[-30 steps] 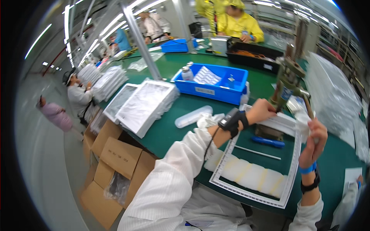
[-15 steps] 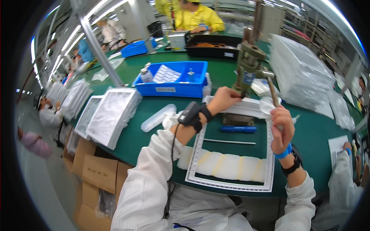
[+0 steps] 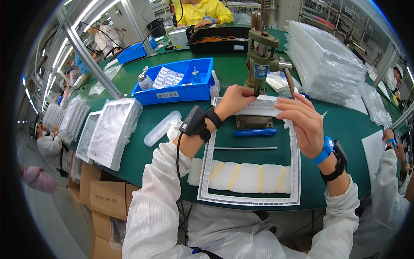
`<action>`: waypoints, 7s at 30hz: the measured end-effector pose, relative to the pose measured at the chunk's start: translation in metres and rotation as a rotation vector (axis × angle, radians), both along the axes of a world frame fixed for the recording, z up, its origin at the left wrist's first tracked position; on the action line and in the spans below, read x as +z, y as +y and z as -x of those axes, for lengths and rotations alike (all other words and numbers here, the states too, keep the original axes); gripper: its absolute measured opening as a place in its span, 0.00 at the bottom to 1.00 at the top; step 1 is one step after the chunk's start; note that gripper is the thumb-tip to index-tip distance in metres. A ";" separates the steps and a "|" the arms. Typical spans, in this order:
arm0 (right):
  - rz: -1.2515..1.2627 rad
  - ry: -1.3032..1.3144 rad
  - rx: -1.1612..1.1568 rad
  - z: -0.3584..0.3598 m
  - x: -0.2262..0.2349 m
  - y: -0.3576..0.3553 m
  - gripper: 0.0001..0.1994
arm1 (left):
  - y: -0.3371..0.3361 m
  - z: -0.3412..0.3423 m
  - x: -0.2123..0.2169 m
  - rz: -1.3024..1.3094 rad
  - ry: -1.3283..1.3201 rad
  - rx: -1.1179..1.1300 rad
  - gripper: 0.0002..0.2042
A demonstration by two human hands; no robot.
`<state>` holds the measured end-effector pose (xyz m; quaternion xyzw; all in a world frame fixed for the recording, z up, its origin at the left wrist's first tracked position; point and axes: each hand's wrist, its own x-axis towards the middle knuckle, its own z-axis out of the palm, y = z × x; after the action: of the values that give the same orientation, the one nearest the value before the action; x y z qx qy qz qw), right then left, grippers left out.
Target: Assembling a white rectangular frame using a manual press and applying adhesive.
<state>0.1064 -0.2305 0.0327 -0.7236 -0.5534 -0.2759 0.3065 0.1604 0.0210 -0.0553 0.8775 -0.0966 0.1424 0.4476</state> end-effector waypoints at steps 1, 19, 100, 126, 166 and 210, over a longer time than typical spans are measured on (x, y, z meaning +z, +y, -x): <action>0.002 0.005 0.001 -0.001 -0.003 -0.001 0.17 | 0.000 0.000 -0.001 -0.004 -0.012 0.008 0.12; 0.317 -0.014 -0.007 -0.012 -0.058 0.007 0.03 | 0.001 -0.004 -0.009 -0.045 -0.048 -0.007 0.14; -0.840 0.840 -0.002 -0.221 0.090 0.066 0.16 | 0.001 -0.002 0.014 0.120 0.050 0.000 0.11; -0.818 0.894 -0.427 -0.052 -0.119 -0.134 0.30 | 0.096 0.133 -0.038 -0.241 -0.041 0.398 0.13; -0.757 1.603 -0.176 0.062 -0.090 -0.123 0.26 | 0.048 0.152 -0.039 0.383 0.198 0.179 0.36; -0.284 0.931 -0.585 0.096 -0.073 -0.117 0.17 | 0.051 0.153 -0.043 0.262 0.178 0.195 0.36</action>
<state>0.0101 -0.3474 -0.0407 -0.8439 -0.0936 -0.0727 0.5232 0.0072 0.0719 -0.0979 0.8262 0.0481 0.1180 0.5488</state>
